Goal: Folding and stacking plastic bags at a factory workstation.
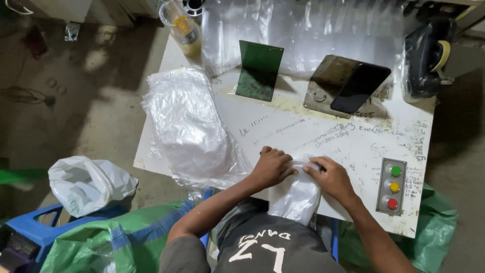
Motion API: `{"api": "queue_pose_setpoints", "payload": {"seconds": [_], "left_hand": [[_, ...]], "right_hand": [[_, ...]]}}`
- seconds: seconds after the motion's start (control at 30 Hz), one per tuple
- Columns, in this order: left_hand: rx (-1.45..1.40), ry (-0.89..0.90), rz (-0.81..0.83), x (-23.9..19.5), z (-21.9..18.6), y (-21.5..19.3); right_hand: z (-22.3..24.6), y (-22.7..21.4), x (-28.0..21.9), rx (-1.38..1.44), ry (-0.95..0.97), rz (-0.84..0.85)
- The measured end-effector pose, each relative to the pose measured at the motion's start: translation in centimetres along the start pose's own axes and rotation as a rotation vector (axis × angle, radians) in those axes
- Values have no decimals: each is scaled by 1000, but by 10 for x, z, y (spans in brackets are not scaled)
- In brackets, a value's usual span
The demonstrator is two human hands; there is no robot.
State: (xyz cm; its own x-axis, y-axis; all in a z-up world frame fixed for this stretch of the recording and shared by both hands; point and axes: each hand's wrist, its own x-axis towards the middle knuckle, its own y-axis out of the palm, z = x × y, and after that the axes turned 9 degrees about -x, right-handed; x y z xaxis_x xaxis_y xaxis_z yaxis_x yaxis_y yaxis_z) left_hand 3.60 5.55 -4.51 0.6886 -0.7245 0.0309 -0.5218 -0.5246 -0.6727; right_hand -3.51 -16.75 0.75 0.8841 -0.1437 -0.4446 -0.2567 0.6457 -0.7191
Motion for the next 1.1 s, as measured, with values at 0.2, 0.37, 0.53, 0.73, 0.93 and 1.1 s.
{"api": "queue_pose_setpoints", "payload": {"seconds": [0.2, 0.37, 0.53, 0.73, 0.93, 1.1], "left_hand": [[90, 151, -50, -2, 3, 25], [17, -7, 75, -2, 0, 9], [-555, -269, 196, 0, -3, -22], [-897, -456, 50, -11, -27, -48], [-657, -50, -510, -33, -69, -99], [-424, 121, -749, -42, -64, -87]], "right_hand": [[-15, 22, 6, -414, -617, -417], [-35, 25, 25, -372, -510, -135], [13, -13, -6, 84, -494, 65], [-96, -63, 50, 439, -143, -4], [-157, -205, 111, 41, -273, -1107], [-149, -250, 144, 72, 123, -734]]}}
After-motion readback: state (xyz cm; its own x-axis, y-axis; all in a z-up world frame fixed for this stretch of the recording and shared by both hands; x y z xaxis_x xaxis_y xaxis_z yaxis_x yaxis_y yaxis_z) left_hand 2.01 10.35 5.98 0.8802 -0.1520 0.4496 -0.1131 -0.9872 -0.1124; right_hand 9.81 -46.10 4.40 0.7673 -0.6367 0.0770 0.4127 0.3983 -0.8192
